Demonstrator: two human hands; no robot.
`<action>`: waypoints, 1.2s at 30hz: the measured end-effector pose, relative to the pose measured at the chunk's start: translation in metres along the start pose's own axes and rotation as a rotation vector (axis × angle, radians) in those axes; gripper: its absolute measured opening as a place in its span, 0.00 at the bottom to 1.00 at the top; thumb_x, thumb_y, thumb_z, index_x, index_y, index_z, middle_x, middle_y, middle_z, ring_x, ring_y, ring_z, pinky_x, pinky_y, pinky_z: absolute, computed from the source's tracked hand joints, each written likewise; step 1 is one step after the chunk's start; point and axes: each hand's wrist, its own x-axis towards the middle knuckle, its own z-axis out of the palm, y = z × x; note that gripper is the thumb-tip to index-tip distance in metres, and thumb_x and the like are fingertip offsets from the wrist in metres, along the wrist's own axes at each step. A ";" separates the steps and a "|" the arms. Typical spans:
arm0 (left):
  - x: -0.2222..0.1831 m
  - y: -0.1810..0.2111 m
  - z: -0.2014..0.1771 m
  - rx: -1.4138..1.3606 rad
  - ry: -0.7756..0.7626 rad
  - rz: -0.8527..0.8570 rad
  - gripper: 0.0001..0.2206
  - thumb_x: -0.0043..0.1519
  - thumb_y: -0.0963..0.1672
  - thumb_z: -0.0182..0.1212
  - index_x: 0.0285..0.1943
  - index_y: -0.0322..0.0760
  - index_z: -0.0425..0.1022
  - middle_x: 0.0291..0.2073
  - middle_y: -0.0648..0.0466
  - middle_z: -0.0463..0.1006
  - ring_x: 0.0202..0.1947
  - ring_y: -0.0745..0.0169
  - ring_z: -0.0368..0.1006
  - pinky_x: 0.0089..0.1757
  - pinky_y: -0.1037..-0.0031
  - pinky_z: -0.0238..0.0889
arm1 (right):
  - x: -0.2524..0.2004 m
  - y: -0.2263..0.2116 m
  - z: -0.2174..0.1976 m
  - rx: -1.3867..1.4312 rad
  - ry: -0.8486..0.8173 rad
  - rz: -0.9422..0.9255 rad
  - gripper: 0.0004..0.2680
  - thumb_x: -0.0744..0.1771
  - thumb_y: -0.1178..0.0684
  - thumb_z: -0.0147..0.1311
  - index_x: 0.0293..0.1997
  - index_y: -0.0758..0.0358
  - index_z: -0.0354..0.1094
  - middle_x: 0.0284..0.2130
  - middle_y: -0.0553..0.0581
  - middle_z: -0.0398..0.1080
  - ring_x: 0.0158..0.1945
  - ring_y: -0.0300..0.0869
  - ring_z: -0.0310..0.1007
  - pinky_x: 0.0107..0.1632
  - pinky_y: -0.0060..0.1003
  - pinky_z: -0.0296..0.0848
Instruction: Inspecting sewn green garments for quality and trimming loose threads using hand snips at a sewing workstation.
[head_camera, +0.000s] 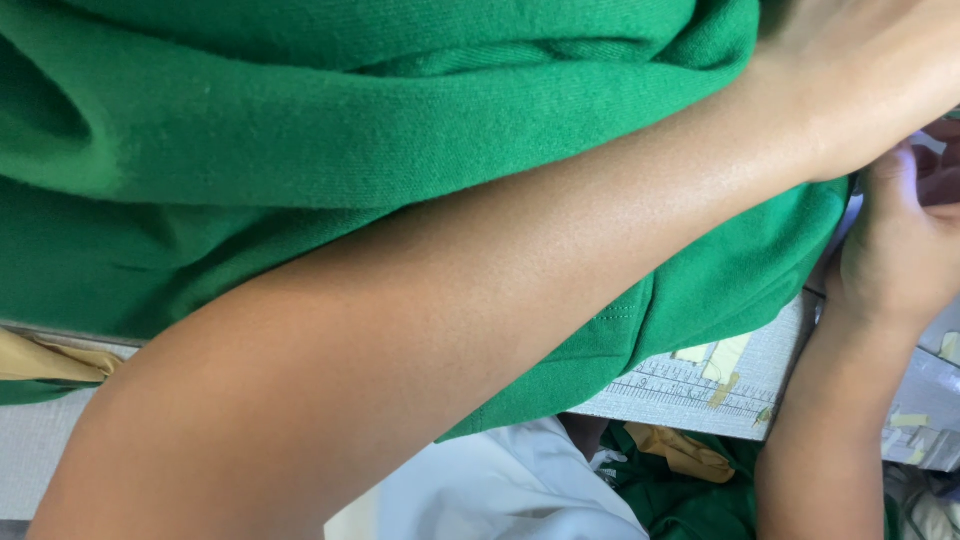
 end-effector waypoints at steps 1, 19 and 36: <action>-0.001 -0.001 0.001 -0.008 -0.009 0.012 0.04 0.35 0.46 0.54 0.11 0.52 0.63 0.08 0.59 0.66 0.12 0.53 0.61 0.21 0.47 0.51 | -0.001 0.006 -0.003 -0.013 0.017 0.022 0.05 0.75 0.70 0.53 0.57 0.73 0.64 0.53 0.66 0.68 0.57 0.48 0.70 0.60 0.39 0.69; -0.009 -0.005 0.013 0.000 -0.007 0.085 0.05 0.30 0.47 0.54 0.07 0.53 0.61 0.05 0.60 0.62 0.09 0.54 0.56 0.18 0.47 0.47 | 0.001 0.005 0.002 0.101 -0.004 0.103 0.06 0.76 0.65 0.54 0.60 0.68 0.66 0.56 0.62 0.69 0.63 0.44 0.71 0.67 0.38 0.73; 0.009 0.003 -0.008 0.022 0.021 -0.020 0.03 0.35 0.44 0.56 0.13 0.49 0.66 0.13 0.54 0.68 0.18 0.46 0.64 0.27 0.46 0.53 | 0.003 0.014 -0.005 -0.017 0.074 0.079 0.07 0.76 0.66 0.61 0.57 0.70 0.65 0.53 0.63 0.70 0.58 0.45 0.71 0.62 0.39 0.74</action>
